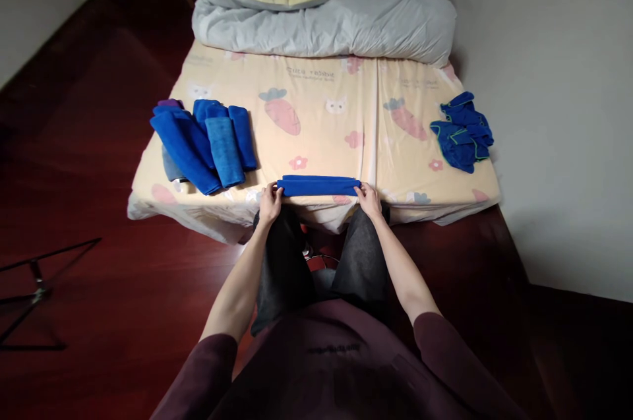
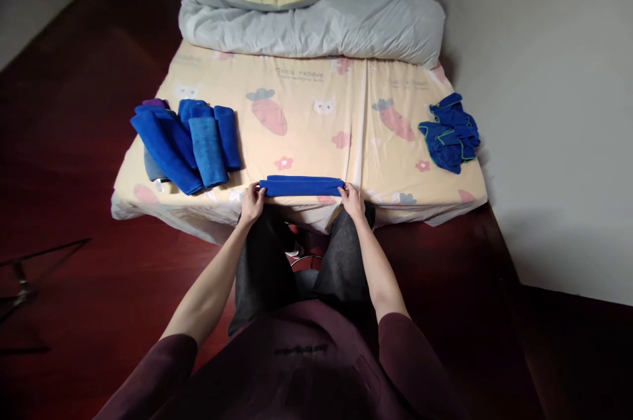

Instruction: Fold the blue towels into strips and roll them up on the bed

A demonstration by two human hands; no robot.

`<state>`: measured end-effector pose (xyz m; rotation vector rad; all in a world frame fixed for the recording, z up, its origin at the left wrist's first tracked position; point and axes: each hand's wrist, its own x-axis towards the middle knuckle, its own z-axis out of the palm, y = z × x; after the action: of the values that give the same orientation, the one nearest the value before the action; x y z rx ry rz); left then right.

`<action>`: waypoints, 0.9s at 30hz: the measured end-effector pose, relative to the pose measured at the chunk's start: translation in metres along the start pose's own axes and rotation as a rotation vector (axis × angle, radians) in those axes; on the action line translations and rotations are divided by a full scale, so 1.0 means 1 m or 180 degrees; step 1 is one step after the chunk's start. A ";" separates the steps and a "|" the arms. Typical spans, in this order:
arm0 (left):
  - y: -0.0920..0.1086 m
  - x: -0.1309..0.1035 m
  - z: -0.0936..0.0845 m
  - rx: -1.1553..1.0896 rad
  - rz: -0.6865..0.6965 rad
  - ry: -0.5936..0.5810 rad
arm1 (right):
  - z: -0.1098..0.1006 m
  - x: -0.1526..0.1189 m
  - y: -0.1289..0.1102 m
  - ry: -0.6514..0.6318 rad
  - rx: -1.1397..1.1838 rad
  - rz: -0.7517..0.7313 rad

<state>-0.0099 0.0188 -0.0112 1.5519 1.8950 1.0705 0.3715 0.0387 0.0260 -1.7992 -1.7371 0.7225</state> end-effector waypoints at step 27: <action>0.011 0.001 0.000 0.0105 -0.0212 0.0351 | 0.004 0.003 -0.003 -0.0019 -0.0367 0.0201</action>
<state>-0.0039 0.0203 -0.0018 1.4637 2.0326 1.1214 0.3670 0.0420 0.0251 -1.9386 -1.7651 0.6658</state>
